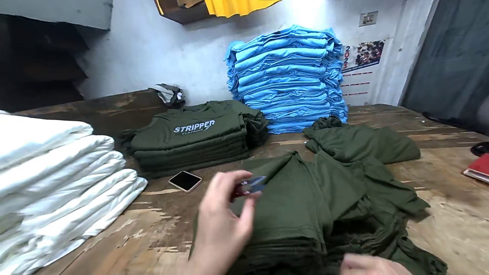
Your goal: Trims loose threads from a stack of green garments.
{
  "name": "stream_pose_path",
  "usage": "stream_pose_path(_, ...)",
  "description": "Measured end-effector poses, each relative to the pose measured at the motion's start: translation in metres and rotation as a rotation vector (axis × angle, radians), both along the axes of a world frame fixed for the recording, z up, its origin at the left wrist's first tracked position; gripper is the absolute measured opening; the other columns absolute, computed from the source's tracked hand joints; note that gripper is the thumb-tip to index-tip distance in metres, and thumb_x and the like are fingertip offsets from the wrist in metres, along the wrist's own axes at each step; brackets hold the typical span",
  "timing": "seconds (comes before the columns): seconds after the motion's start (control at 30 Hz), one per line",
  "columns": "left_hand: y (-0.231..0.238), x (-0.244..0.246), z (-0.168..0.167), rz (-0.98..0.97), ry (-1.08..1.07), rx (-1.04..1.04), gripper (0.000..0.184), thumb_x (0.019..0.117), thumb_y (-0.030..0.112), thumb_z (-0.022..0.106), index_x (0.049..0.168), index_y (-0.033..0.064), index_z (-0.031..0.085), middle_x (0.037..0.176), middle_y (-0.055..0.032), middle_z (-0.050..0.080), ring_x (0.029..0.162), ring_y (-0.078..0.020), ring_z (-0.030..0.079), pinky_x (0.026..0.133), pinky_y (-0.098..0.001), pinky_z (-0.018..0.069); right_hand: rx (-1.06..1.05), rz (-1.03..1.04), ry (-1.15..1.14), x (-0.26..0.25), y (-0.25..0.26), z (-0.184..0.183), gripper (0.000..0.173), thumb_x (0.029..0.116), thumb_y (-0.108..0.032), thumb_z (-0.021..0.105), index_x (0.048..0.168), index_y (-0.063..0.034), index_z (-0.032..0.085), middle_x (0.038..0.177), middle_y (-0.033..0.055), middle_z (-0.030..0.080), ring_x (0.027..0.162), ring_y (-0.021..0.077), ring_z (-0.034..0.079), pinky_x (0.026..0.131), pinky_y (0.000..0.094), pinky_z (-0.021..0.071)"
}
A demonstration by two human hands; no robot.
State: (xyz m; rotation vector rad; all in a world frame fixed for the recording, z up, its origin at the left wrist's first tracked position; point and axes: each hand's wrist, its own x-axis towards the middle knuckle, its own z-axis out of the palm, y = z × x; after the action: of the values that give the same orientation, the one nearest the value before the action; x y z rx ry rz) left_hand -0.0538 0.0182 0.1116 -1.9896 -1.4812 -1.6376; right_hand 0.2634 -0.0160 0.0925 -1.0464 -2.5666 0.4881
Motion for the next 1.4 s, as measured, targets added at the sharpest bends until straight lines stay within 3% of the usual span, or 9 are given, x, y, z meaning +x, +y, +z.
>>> stream_pose_path(0.1,-0.003,0.024,-0.011,-0.108,0.025,-0.092,0.035,0.0958,0.041,0.067,0.122,0.0182,0.073,0.105,0.0017,0.066,0.091,-0.0058,0.065,0.077,-0.0254,0.0581,0.265,-0.166,0.421,-0.035,0.004,0.002,0.026,0.0974,-0.034,0.072,0.091,-0.0087,0.078,0.092,0.0088,0.071,0.082,0.0161,0.067,0.07,0.0337,0.058)
stream_pose_path(0.23,0.001,0.037,-0.017,-0.09,0.001,-0.104,0.031,0.0962,0.04,0.064,0.119,0.0214,0.074,0.104,0.0059,0.066,0.091,-0.0035,0.064,0.077,-0.0222,0.0565,0.526,-0.271,0.465,-0.082,0.031,-0.022,0.028,0.0917,-0.042,0.074,0.11,-0.0224,0.082,0.104,0.0078,0.067,0.094,0.0196,0.062,0.079,0.0361,0.0536)
stream_pose_path(0.43,-0.002,0.019,-0.024,-0.12,-0.02,-0.11,0.03,0.0955,0.036,0.067,0.119,0.0182,0.074,0.105,0.0029,0.066,0.091,-0.0018,0.065,0.075,-0.0169,0.0575,0.149,-0.042,0.84,-0.047,0.02,-0.021,0.008,0.0779,-0.02,0.09,0.083,-0.0208,0.083,0.087,-0.0058,0.059,0.09,-0.0007,0.054,0.08,0.0148,0.0448)
stream_pose_path(0.6,-0.009,0.013,-0.022,-0.157,0.066,-0.167,0.038,0.0949,0.043,0.068,0.125,0.0204,0.073,0.11,0.0017,0.067,0.097,-0.0051,0.065,0.081,-0.024,0.0585,-0.042,-0.101,0.108,0.009,0.003,-0.001,0.03,0.086,-0.041,0.081,0.083,-0.011,0.081,0.089,0.0087,0.076,0.089,0.0297,0.07,0.084,0.0585,0.0499)
stream_pose_path(0.8,-0.007,0.044,-0.019,-0.248,0.301,-0.053,0.022,0.0944,0.03,0.068,0.113,0.023,0.077,0.105,0.0037,0.072,0.093,-0.0117,0.069,0.08,-0.0325,0.0578,0.484,-0.488,0.534,-0.06,0.003,-0.023,0.019,0.0901,-0.031,0.078,0.091,-0.0121,0.081,0.098,0.0098,0.067,0.095,0.0179,0.063,0.083,0.0306,0.0541)
stream_pose_path(1.0,-0.009,0.055,-0.009,-0.23,0.4,-0.046,0.017,0.0924,0.027,0.068,0.106,0.0237,0.079,0.099,0.0048,0.072,0.088,-0.0133,0.068,0.074,-0.0326,0.0548,0.526,-0.52,0.785,-0.069,0.013,-0.036,0.01,0.0908,-0.014,0.074,0.085,-0.0055,0.076,0.103,0.0098,0.062,0.092,0.0032,0.061,0.074,0.0116,0.052)
stream_pose_path(1.13,-0.005,0.061,-0.013,-0.227,0.367,-0.021,0.012,0.0921,0.023,0.067,0.097,0.0241,0.078,0.094,0.0071,0.073,0.084,-0.012,0.068,0.07,-0.0325,0.0531,0.552,-0.364,0.74,-0.064,0.012,-0.039,0.015,0.0949,-0.024,0.072,0.085,-0.0125,0.072,0.104,0.004,0.061,0.103,0.0047,0.058,0.091,0.0173,0.0497)
stream_pose_path(1.27,-0.012,0.043,-0.013,-0.299,0.271,-0.202,0.028,0.0918,0.033,0.073,0.117,0.0214,0.073,0.104,0.0017,0.068,0.092,-0.0132,0.067,0.08,-0.0372,0.0582,0.529,-0.343,0.549,-0.055,0.003,-0.033,0.026,0.0891,-0.042,0.077,0.08,-0.0174,0.073,0.099,0.0021,0.072,0.101,0.0165,0.062,0.092,0.0384,0.0465)
stream_pose_path(1.4,-0.008,0.038,-0.017,-0.39,0.134,-0.29,0.018,0.0796,0.01,0.066,0.093,0.0158,0.076,0.089,0.004,0.066,0.078,-0.0025,0.064,0.067,-0.019,0.0557,0.616,-0.471,0.642,-0.082,0.01,-0.031,0.041,0.0837,-0.041,0.084,0.102,-0.0078,0.069,0.105,0.0123,0.065,0.1,0.0183,0.063,0.087,0.032,0.0526)
